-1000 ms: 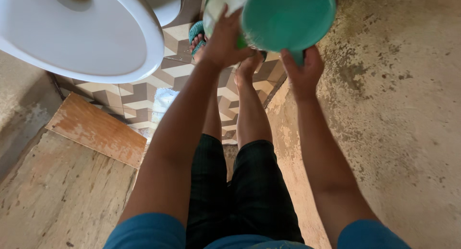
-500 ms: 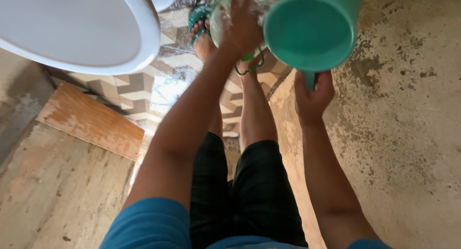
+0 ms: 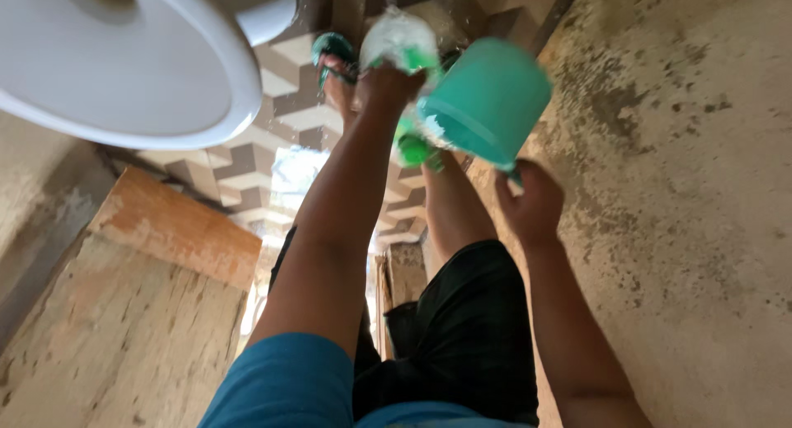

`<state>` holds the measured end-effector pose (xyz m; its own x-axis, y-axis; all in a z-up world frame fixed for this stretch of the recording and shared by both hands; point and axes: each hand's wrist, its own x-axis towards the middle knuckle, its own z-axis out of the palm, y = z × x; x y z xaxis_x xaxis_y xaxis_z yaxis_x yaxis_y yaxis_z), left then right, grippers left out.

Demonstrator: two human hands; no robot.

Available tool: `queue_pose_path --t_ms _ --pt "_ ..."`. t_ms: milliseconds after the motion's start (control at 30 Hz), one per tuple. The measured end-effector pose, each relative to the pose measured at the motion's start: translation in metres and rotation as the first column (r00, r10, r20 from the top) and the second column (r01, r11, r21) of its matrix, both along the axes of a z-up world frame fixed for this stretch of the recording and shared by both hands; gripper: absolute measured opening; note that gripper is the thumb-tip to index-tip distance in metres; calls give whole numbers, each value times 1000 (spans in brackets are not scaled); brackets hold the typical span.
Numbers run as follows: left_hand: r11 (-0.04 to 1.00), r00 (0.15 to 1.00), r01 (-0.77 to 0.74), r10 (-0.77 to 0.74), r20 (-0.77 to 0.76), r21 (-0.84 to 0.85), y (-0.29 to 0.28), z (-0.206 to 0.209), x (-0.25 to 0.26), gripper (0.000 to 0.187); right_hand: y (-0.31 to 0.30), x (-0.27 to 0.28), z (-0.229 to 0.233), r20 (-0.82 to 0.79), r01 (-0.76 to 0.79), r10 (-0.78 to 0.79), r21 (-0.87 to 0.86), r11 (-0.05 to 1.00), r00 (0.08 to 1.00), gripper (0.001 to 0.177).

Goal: The person pours water from a large plastic bottle into a bucket, then transfers some water into a smaller bottle. They return to the bathroom and pour water from the large bottle into a squat toilet.

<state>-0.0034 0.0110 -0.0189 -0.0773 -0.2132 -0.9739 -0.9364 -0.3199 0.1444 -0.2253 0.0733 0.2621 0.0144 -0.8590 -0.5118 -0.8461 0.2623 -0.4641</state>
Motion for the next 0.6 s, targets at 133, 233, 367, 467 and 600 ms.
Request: queue_pose_path --t_ms 133,233,367,467,600 --pt "965 961 258 -261 -87 -44 59 -32 -19 60 12 2 -3 30 21 -20 -52 998 999 19" --pt "901 876 417 -433 -210 -120 62 -36 -26 47 16 -1 -16 66 21 -16 -75 997 998 18" --pt "940 921 339 -337 -194 -24 42 -68 -13 51 33 2 -27 49 37 -37 12 999 998 18" --pt "938 937 345 -346 -36 -37 52 -84 -29 59 48 3 -33 83 60 -59 -8 998 995 18" --pt "810 772 571 -586 -246 -135 71 -59 -52 73 59 -1 -33 23 3 -2 -56 998 1000 20"
